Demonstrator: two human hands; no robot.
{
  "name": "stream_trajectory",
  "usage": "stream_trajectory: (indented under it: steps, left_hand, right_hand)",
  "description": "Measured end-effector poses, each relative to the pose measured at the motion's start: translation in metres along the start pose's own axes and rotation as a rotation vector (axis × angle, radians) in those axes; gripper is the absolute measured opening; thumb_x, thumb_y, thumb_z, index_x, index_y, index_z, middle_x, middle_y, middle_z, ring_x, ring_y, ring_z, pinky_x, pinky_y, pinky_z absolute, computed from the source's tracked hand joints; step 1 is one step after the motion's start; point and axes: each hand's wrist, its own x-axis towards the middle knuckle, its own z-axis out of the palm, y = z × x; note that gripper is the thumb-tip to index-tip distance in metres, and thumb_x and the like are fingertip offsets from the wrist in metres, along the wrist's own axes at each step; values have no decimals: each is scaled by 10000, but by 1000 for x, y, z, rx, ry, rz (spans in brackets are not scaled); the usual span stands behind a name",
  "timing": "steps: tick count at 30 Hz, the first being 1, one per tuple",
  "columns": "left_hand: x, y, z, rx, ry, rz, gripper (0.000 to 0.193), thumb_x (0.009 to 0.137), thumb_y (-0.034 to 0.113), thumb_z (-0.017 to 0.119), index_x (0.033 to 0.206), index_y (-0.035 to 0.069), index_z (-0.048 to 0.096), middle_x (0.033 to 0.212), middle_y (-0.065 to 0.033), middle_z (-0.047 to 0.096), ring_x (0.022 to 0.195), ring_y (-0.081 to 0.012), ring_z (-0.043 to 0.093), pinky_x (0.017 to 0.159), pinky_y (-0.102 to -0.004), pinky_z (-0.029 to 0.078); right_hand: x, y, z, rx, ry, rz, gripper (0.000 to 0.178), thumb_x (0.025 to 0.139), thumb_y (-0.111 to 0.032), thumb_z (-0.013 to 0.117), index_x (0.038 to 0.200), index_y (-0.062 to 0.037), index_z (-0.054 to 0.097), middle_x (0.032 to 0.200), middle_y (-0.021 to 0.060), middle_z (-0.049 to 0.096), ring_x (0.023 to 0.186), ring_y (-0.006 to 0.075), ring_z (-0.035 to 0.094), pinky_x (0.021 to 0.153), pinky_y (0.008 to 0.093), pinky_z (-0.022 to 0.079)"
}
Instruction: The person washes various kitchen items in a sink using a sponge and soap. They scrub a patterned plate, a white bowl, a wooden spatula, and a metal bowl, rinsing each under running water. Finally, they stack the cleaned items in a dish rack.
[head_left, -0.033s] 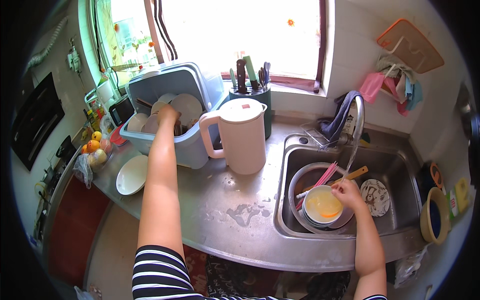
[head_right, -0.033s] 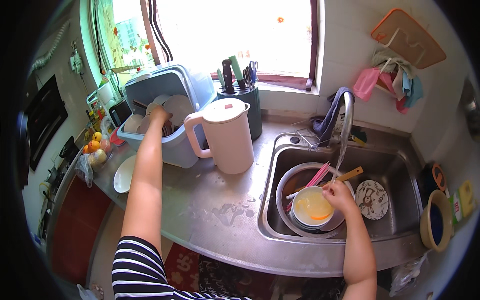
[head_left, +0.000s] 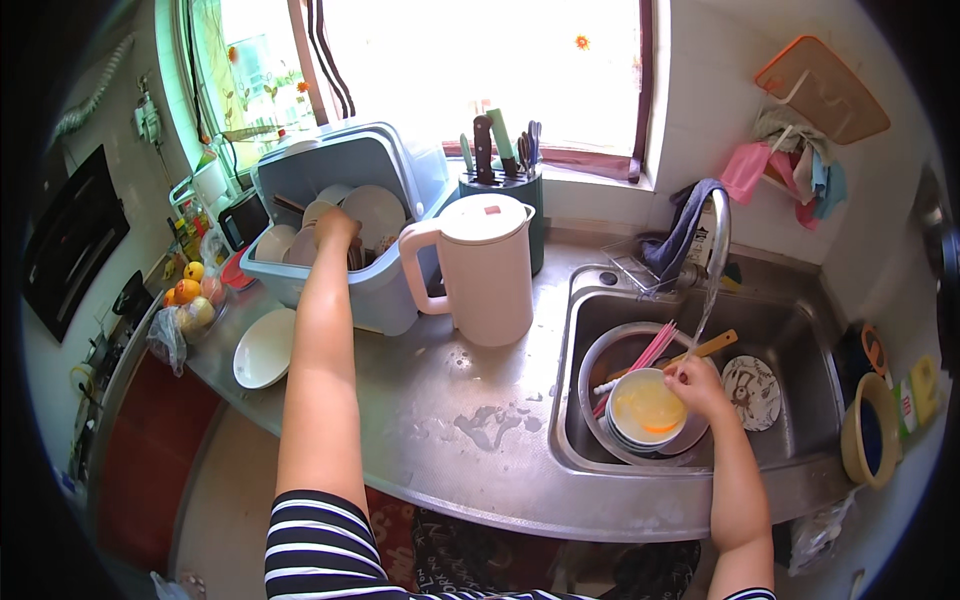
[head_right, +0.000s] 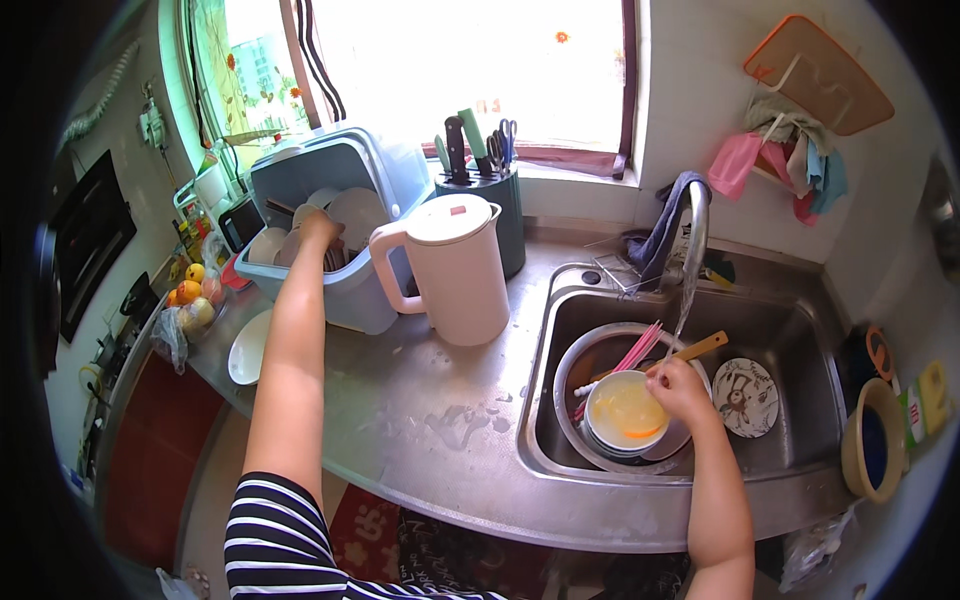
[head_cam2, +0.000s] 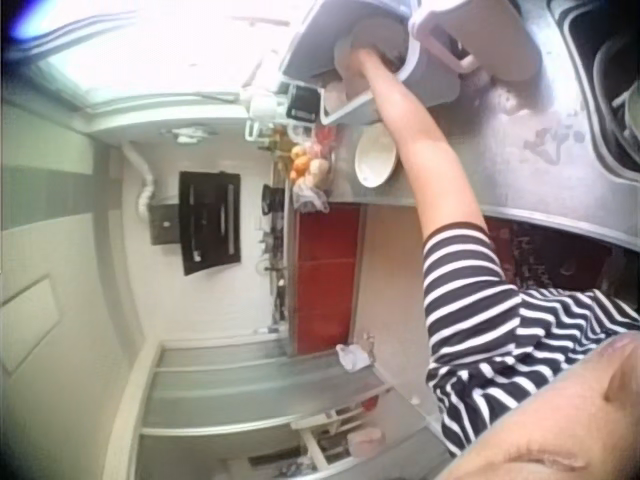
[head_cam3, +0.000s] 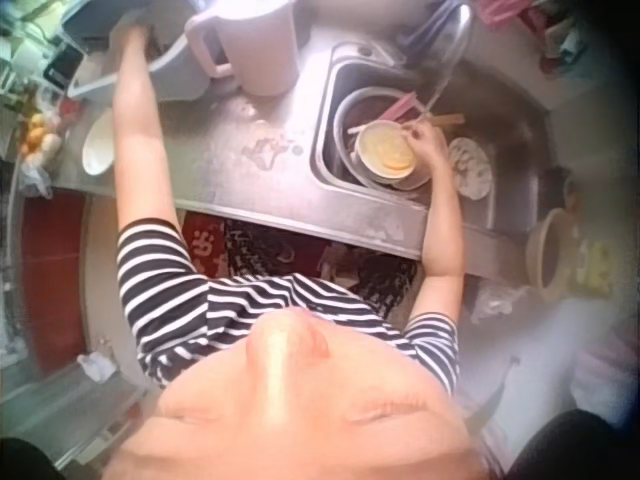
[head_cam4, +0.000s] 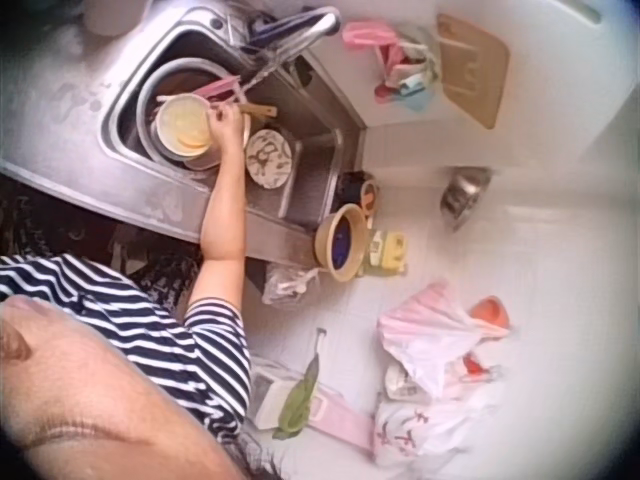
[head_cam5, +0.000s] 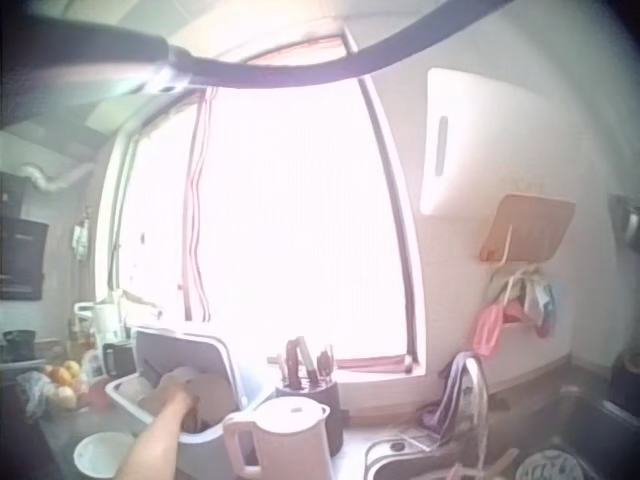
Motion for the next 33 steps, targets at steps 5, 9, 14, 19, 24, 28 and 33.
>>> stream_trajectory:
  steps: [5, 9, 14, 19, 24, 28, 33]
  left_hand:
    - [21, -30, 2, -388, 257, 0, 366, 776, 364, 656, 669, 17, 704, 653, -102, 701, 668, -236, 700, 679, -361, 531]
    - [26, -40, -14, -612, 409, 20, 387, 786, 371, 695, 647, 10, 682, 602, -95, 666, 574, -188, 639, 612, -333, 490]
    - [32, -47, -67, -1157, 494, 4, 266, 867, 261, 667, 754, 21, 644, 592, 0, 561, 505, -100, 487, 518, -273, 392]
    - [-54, 7, -147, -1128, 719, 297, 283, 922, 262, 588, 732, 53, 593, 629, 22, 543, 549, -59, 444, 518, -240, 348]
    - [-245, 65, -215, -816, 313, 652, 259, 942, 254, 581, 777, 55, 569, 649, 59, 476, 584, -21, 394, 530, -217, 325]
    - [-325, 101, -184, -692, -186, 890, 179, 911, 138, 605, 781, 25, 554, 673, 39, 477, 604, -29, 407, 528, -225, 337]
    - [-405, 165, -94, -357, -371, 1257, 226, 845, 187, 664, 763, 30, 523, 641, -132, 506, 561, -284, 505, 526, -378, 422]
  right_hand:
    - [2, 4, 2, 11, -32, 22, 239, 778, -191, 706, 945, -21, 721, 877, 142, 632, 789, 256, 643, 735, 365, 516]
    - [1, -1, -2, 19, -51, 46, 239, 783, -199, 706, 949, -28, 722, 863, 136, 627, 794, 256, 638, 740, 365, 514]
    - [7, 14, 11, 18, -9, -55, 227, 789, -201, 704, 947, -38, 723, 856, 137, 622, 799, 260, 631, 740, 373, 510]
    - [3, 18, 4, 39, 24, -37, 180, 775, -195, 697, 844, -29, 714, 854, 146, 677, 777, 304, 641, 710, 397, 507]
    - [12, 14, 9, 39, 215, -17, 194, 806, -192, 644, 769, -2, 652, 788, 179, 664, 749, 331, 649, 676, 425, 500]
    - [28, 35, 18, 402, 427, -49, 232, 892, -244, 629, 853, -17, 650, 745, 144, 663, 673, 288, 637, 614, 388, 489]
    - [19, 16, -11, 1086, -101, 349, 573, 966, -592, 425, 1042, -61, 625, 821, 56, 689, 625, 189, 655, 486, 259, 465]
